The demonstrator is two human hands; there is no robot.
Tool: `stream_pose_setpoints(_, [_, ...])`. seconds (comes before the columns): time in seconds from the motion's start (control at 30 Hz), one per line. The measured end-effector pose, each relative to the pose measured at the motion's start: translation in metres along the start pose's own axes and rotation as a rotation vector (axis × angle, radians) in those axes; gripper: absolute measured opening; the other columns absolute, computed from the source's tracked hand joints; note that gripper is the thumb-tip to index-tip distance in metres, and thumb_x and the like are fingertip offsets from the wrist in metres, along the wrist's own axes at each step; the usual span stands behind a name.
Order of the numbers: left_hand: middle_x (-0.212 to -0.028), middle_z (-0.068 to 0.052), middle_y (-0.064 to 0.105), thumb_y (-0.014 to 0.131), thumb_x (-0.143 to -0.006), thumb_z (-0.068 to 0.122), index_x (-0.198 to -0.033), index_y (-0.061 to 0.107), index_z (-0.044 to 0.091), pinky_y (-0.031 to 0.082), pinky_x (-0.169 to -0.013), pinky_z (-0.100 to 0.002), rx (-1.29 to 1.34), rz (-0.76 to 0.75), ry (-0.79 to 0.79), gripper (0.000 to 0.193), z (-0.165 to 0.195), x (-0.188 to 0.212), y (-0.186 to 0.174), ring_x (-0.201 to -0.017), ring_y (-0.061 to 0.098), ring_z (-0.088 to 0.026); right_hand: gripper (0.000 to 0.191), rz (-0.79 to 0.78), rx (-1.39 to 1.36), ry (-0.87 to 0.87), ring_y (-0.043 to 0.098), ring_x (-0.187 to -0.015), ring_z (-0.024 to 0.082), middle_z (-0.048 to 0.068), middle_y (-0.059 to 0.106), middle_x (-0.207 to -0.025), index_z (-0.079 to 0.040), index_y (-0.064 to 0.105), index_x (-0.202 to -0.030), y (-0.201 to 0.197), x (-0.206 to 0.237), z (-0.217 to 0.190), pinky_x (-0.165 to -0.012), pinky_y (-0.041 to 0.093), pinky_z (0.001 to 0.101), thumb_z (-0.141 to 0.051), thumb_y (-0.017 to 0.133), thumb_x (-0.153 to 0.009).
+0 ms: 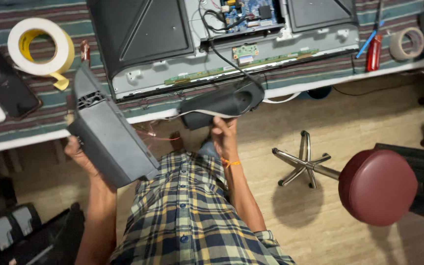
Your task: The person connects a power cable to a disassembled television, then cleans a detached speaker with a brush. They reattach the speaker to the TV chassis and secure it in place.
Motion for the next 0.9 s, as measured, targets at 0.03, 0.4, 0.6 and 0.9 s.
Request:
stream_pose_setpoints(0.03, [-0.129,-0.009,0.067,0.072,-0.097,0.047,-0.138,0.058,0.007,0.057,-0.103,-0.04,-0.005,0.014,-0.03,0.059,-0.006,-0.007,-0.002,-0.114,0.068,-0.023,0.057,0.035,0.043,-0.037,0.061,-0.114,0.017,0.007,0.063,-0.131,-0.007,0.048,-0.143,-0.002,-0.005,-0.011,-0.095,0.049,0.0313,0.004,0.074,-0.093])
stream_pose_setpoints(0.4, [-0.121,-0.008,0.068,0.072,-0.096,0.054,-0.134,0.062,0.005,0.058,-0.095,-0.039,-0.089,0.03,-0.202,0.062,-0.064,-0.054,0.013,-0.104,0.069,-0.023,0.036,0.105,-0.476,-0.274,0.063,-0.121,0.026,0.009,0.068,-0.128,-0.006,0.066,-0.123,-0.035,-0.074,-0.144,-0.118,0.044,0.0467,-0.011,0.078,-0.09])
stream_pose_setpoints(0.6, [-0.127,-0.01,0.063,0.068,-0.099,0.049,-0.141,0.053,0.005,0.058,-0.1,-0.038,0.059,-0.066,-0.007,0.062,-0.031,-0.062,0.053,-0.109,0.067,-0.023,0.029,0.04,-0.488,-0.389,0.068,-0.109,0.03,0.012,0.076,-0.112,-0.006,0.077,-0.103,-0.051,-0.117,-0.209,-0.108,0.046,0.0514,-0.014,0.079,-0.076])
stream_pose_setpoints(0.9, [-0.138,-0.011,0.056,0.064,-0.105,0.046,-0.152,0.042,0.008,0.054,-0.103,-0.035,-0.081,-0.112,0.336,0.064,0.011,-0.071,0.063,-0.117,0.064,-0.021,0.024,-0.121,-0.342,-0.476,0.064,-0.124,0.027,0.006,0.072,-0.121,-0.009,0.072,-0.113,-0.108,-0.178,-0.3,-0.121,0.04,0.0505,-0.015,0.075,-0.091])
Point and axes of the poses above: each hand's wrist, its own x-axis away from the middle knuckle, its own y-axis out of the palm, z = x × y, the point moved 4 cm from there along -x, towards the middle knuckle
